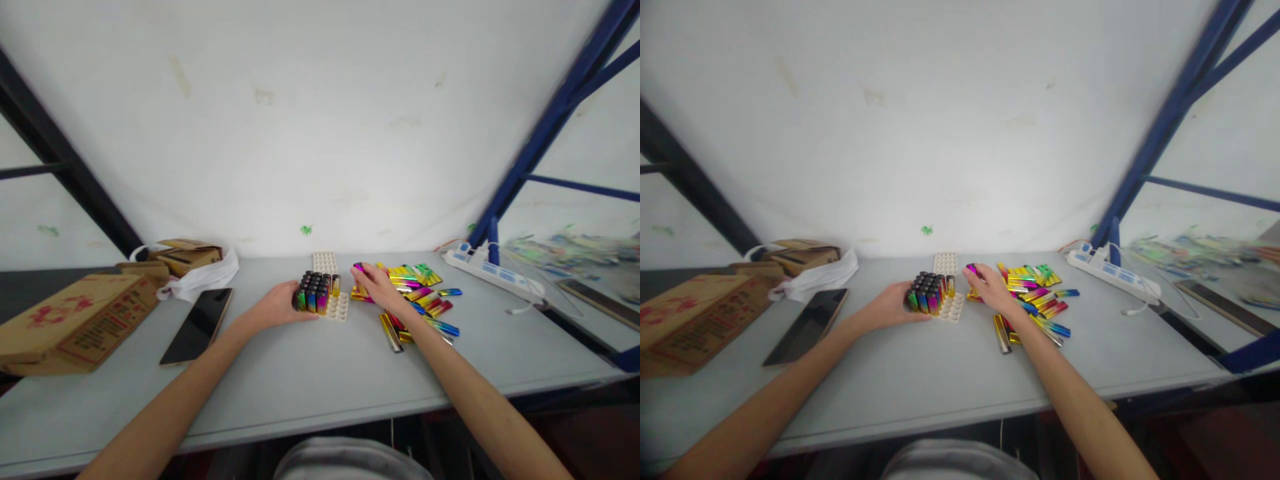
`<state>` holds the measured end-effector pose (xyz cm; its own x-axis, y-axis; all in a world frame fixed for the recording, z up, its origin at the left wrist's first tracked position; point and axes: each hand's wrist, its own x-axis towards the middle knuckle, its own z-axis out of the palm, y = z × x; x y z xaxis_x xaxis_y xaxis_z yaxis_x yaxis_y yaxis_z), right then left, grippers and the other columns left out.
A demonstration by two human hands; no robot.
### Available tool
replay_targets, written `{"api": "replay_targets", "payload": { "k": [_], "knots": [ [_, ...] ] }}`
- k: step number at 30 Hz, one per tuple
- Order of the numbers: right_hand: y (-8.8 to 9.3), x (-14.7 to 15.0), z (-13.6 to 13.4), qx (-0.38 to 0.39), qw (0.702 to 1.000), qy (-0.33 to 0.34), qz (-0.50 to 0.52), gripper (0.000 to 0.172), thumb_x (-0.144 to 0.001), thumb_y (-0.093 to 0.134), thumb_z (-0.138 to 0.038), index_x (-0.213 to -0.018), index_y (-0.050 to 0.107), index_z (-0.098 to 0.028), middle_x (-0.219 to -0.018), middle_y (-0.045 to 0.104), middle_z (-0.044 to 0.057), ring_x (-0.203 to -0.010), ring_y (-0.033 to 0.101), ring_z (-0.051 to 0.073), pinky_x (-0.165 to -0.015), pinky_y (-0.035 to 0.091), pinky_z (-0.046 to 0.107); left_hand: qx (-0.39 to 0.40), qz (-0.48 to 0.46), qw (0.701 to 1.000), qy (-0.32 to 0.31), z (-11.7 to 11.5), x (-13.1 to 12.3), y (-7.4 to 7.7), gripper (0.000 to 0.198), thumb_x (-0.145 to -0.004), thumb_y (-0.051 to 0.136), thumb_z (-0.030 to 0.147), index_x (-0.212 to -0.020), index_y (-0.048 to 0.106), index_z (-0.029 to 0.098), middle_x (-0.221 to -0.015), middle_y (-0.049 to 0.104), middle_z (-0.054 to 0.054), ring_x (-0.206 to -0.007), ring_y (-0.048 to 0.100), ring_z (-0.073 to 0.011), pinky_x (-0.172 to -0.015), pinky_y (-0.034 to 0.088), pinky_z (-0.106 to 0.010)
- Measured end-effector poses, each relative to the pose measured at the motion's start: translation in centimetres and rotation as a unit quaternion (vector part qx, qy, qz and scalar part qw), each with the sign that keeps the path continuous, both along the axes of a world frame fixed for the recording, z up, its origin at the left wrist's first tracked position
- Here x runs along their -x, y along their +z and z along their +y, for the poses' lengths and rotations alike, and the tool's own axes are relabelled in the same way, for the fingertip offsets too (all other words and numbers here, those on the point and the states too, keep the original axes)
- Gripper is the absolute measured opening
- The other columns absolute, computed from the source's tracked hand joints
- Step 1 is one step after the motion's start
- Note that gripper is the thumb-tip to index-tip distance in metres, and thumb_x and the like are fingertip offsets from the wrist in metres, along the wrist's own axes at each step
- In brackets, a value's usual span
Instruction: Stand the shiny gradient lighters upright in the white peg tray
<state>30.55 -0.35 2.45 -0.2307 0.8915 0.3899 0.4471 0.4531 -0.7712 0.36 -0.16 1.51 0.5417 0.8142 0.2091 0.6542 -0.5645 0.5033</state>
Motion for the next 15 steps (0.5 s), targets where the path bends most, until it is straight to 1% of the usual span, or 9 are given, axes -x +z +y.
{"api": "replay_targets", "payload": {
  "k": [2,3,5,7,9,12,14,15],
  "knots": [
    [-0.1,0.6,-0.4,0.063,0.996,0.045,0.053,0.055,-0.100,0.047,-0.075,-0.085,0.055,-0.023,-0.077,0.060,0.000,-0.068,0.055,0.016,-0.062,0.043,0.029,-0.005,0.008,1.000,0.005,0.0,0.0,0.0,0.058,-0.072,0.086,0.060,-0.114,0.077,0.020,-0.117,0.082,-0.011,-0.102,0.076,-0.0347,-0.093,0.060,-0.040],
    [-0.2,0.8,-0.5,0.098,0.989,0.069,0.083,0.054,-0.098,0.049,-0.077,-0.089,0.054,-0.024,-0.076,0.059,-0.002,-0.063,0.054,0.015,-0.057,0.042,0.028,-0.006,0.007,1.000,0.003,0.0,0.0,0.0,0.058,-0.072,0.086,0.060,-0.114,0.077,0.020,-0.117,0.082,-0.011,-0.103,0.076,-0.0346,-0.093,0.060,-0.040],
    [-0.3,1.4,-0.7,0.155,0.972,0.105,0.143,0.055,-0.092,0.057,-0.081,-0.093,0.052,-0.025,-0.071,0.052,-0.006,-0.054,0.046,0.012,-0.049,0.037,0.026,-0.006,0.001,1.000,-0.002,0.0,0.0,0.0,0.059,-0.073,0.086,0.059,-0.116,0.077,0.020,-0.119,0.082,-0.011,-0.103,0.076,-0.0342,-0.094,0.060,-0.040],
    [-0.4,1.8,-0.7,0.184,0.957,0.116,0.193,0.060,-0.085,0.066,-0.083,-0.092,0.049,-0.026,-0.065,0.039,-0.010,-0.049,0.034,0.010,-0.045,0.028,0.023,-0.003,-0.003,1.000,-0.006,0.0,-0.1,0.1,0.059,-0.073,0.086,0.057,-0.118,0.077,0.020,-0.120,0.082,-0.010,-0.104,0.076,-0.0340,-0.095,0.060,-0.040],
    [-0.5,2.1,-0.5,0.207,0.945,0.113,0.227,0.064,-0.081,0.067,-0.086,-0.085,0.047,-0.026,-0.063,0.032,-0.010,-0.048,0.027,0.008,-0.045,0.023,0.022,0.002,-0.001,1.000,-0.004,-0.1,-0.1,0.2,0.059,-0.073,0.086,0.058,-0.117,0.077,0.019,-0.119,0.082,-0.011,-0.104,0.075,-0.0342,-0.095,0.060,-0.040],
    [-0.8,2.3,-0.1,0.237,0.936,0.085,0.246,0.071,-0.084,0.052,-0.093,-0.070,0.042,-0.024,-0.057,0.029,-0.009,-0.047,0.023,0.008,-0.046,0.019,0.024,0.010,0.001,1.000,-0.002,-0.2,-0.2,0.3,0.059,-0.074,0.085,0.058,-0.116,0.077,0.019,-0.119,0.082,-0.011,-0.104,0.075,-0.0339,-0.096,0.059,-0.042],
    [-1.0,2.4,0.2,0.248,0.936,0.051,0.244,0.071,-0.089,0.046,-0.090,-0.062,0.039,-0.025,-0.052,0.026,-0.008,-0.046,0.021,0.009,-0.045,0.017,0.026,0.018,-0.006,1.000,0.000,-0.3,-0.2,0.4,0.059,-0.073,0.086,0.058,-0.116,0.077,0.019,-0.118,0.082,-0.011,-0.103,0.074,-0.0333,-0.096,0.059,-0.042],
    [-1.1,2.5,0.2,0.250,0.937,0.032,0.243,0.069,-0.091,0.046,-0.086,-0.059,0.037,-0.025,-0.050,0.025,-0.007,-0.045,0.020,0.009,-0.045,0.016,0.027,0.022,-0.013,1.000,0.004,-0.3,-0.2,0.4,0.059,-0.072,0.086,0.058,-0.115,0.077,0.019,-0.117,0.082,-0.011,-0.102,0.074,-0.0333,-0.095,0.059,-0.042]
  ]
}}
